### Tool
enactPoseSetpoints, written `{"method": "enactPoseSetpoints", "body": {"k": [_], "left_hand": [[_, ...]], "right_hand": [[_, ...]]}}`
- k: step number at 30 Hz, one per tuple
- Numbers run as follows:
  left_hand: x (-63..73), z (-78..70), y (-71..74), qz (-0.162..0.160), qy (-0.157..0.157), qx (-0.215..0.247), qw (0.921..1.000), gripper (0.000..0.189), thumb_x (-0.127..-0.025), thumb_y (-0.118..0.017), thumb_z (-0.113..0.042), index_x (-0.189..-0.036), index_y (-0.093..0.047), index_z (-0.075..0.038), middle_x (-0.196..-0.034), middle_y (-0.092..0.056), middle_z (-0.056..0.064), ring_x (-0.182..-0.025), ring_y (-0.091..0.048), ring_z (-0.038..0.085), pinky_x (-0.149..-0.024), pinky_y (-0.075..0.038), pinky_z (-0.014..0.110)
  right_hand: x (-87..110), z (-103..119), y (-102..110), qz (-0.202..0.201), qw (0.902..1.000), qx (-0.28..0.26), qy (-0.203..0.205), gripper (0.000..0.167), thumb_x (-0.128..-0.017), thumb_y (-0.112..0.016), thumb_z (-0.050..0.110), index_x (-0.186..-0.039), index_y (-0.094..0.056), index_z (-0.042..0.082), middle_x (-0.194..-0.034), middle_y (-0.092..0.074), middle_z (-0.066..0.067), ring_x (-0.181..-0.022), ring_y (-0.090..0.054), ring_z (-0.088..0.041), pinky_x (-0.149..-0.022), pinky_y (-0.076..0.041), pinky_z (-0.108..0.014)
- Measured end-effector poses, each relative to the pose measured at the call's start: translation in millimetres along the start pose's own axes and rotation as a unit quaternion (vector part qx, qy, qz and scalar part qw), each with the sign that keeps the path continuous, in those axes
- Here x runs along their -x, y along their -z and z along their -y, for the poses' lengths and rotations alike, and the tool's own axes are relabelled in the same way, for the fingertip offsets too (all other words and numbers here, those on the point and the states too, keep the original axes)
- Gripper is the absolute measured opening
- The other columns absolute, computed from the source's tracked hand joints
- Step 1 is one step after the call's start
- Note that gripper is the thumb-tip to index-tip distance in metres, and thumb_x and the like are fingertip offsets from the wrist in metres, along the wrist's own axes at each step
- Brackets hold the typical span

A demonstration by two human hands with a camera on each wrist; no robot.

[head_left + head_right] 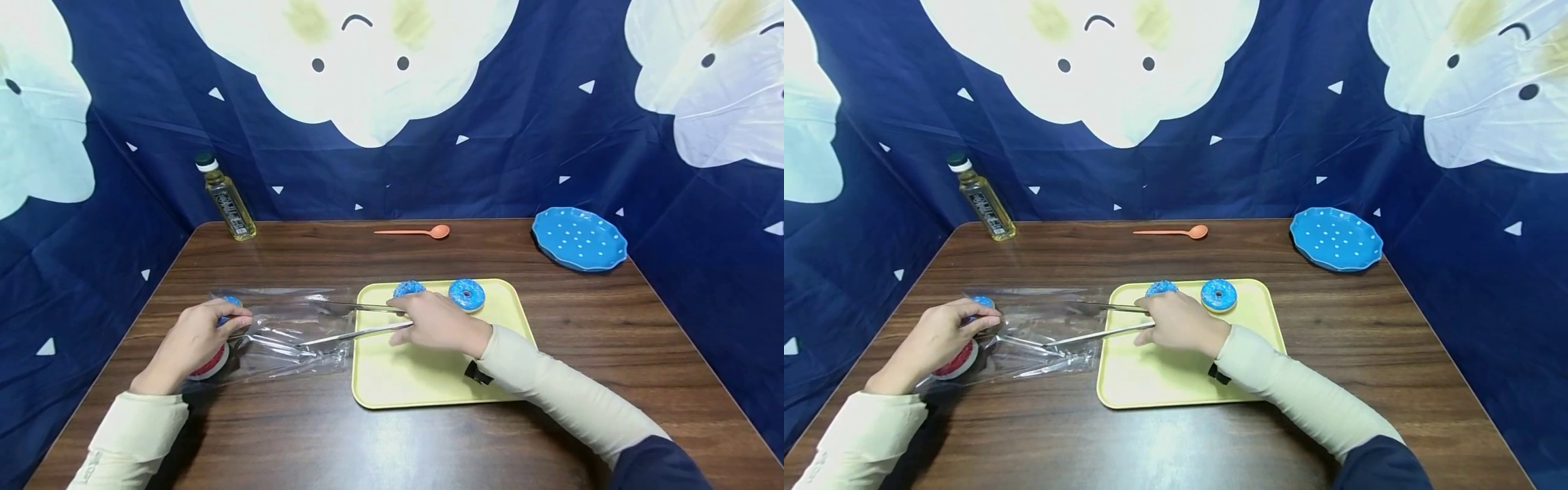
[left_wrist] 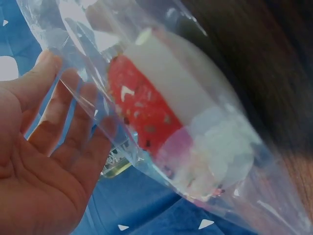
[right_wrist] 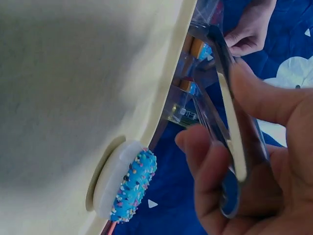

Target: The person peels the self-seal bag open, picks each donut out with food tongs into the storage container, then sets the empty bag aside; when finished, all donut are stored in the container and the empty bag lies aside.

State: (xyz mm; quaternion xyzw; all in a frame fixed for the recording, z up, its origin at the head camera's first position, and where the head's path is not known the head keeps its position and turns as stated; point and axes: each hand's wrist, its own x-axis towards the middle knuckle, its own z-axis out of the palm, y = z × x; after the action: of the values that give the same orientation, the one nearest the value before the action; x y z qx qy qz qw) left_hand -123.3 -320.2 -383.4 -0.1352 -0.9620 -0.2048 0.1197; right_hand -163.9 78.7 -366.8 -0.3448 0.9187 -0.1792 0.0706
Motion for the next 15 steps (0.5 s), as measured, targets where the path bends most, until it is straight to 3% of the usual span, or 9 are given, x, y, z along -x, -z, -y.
{"method": "enactPoseSetpoints", "body": {"k": [3,6,9,15], "left_hand": [[-0.3,0.1,0.0,0.000,-0.002,0.000,1.0000,0.010,-0.093,-0.074,-0.016,-0.095,-0.077,-0.007,-0.095,-0.072,0.011,-0.096,-0.068,0.040,-0.083,-0.050,0.060],[-1.0,0.0,1.1,0.004,0.001,-0.001,1.0000,0.011,-0.094,-0.073,-0.016,-0.096,-0.077,-0.007,-0.095,-0.072,0.011,-0.096,-0.067,0.040,-0.084,-0.050,0.061],[-1.3,0.1,1.5,0.007,0.006,-0.004,0.9999,0.012,-0.094,-0.072,-0.017,-0.097,-0.077,-0.006,-0.096,-0.072,0.012,-0.098,-0.067,0.041,-0.085,-0.049,0.061],[-0.3,-0.7,1.2,0.009,0.015,-0.005,0.9998,0.013,-0.095,-0.072,-0.019,-0.097,-0.078,-0.007,-0.098,-0.072,0.014,-0.100,-0.066,0.042,-0.086,-0.049,0.061]], "right_hand": [[0.9,-2,2,0.013,0.9998,-0.011,-0.004,0.065,-0.085,-0.084,0.029,-0.138,-0.058,0.003,-0.133,-0.063,-0.012,-0.121,-0.060,-0.028,-0.099,-0.049,-0.043],[3.0,-4,3,0.011,0.9999,-0.008,-0.002,0.050,-0.086,-0.082,0.026,-0.127,-0.065,0.003,-0.111,-0.069,-0.008,-0.100,-0.066,-0.023,-0.085,-0.053,-0.041],[5.6,-6,4,0.004,1.0000,0.001,-0.002,0.039,-0.089,-0.079,0.030,-0.119,-0.067,0.008,-0.089,-0.067,0.001,-0.078,-0.063,-0.017,-0.068,-0.053,-0.040],[14.6,-12,3,-0.032,0.9992,0.019,0.017,0.039,-0.093,-0.074,0.031,-0.124,-0.066,0.009,-0.085,-0.065,0.003,-0.075,-0.062,-0.015,-0.065,-0.052,-0.038]]}}
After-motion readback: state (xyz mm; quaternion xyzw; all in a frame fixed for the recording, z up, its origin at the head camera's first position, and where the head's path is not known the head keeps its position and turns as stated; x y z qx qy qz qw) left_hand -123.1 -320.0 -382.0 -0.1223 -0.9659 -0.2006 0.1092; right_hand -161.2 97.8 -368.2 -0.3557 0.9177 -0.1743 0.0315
